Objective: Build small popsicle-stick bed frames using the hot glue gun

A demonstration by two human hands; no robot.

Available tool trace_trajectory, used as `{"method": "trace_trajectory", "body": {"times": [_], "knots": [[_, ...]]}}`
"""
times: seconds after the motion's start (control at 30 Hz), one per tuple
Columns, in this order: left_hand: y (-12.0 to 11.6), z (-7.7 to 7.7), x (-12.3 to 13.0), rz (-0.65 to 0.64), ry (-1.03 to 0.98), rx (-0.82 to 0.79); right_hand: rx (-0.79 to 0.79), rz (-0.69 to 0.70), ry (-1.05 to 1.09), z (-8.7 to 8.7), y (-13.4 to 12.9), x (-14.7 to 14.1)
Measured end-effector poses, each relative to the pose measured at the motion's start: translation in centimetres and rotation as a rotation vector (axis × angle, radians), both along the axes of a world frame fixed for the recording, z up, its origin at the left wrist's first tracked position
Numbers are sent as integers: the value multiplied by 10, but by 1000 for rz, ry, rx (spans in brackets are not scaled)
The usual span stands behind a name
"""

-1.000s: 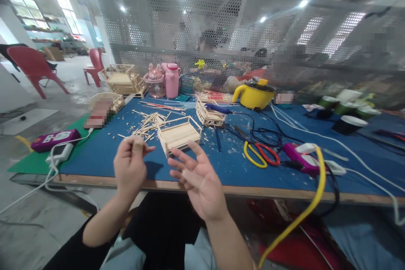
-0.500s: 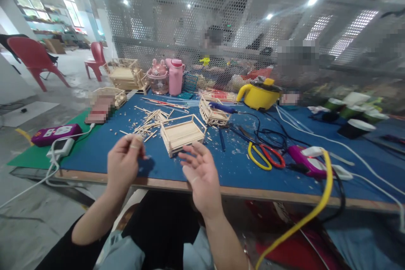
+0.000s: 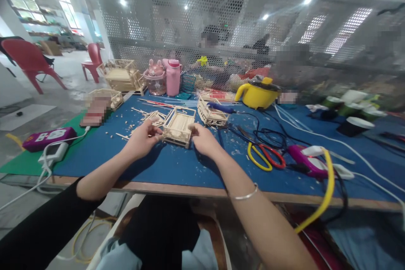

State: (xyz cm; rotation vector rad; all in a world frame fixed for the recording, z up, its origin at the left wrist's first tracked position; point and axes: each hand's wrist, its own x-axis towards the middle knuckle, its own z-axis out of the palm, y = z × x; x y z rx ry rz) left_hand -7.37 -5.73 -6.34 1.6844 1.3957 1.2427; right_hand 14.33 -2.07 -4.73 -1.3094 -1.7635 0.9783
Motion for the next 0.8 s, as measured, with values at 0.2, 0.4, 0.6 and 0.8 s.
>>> {"method": "trace_trajectory", "body": {"times": [0.2,0.4,0.6,0.8], "knots": [[-3,-9,11,-46,-160,-4,8,195,8,9,42,1],[-1,8,0,212,-283,240,105,115,-17,-1,43,22],[26,49,16,167,-181,511,175,155,-191,7,35,33],[36,26,29,71,-49,585,173,287,-72,16,27,30]]}}
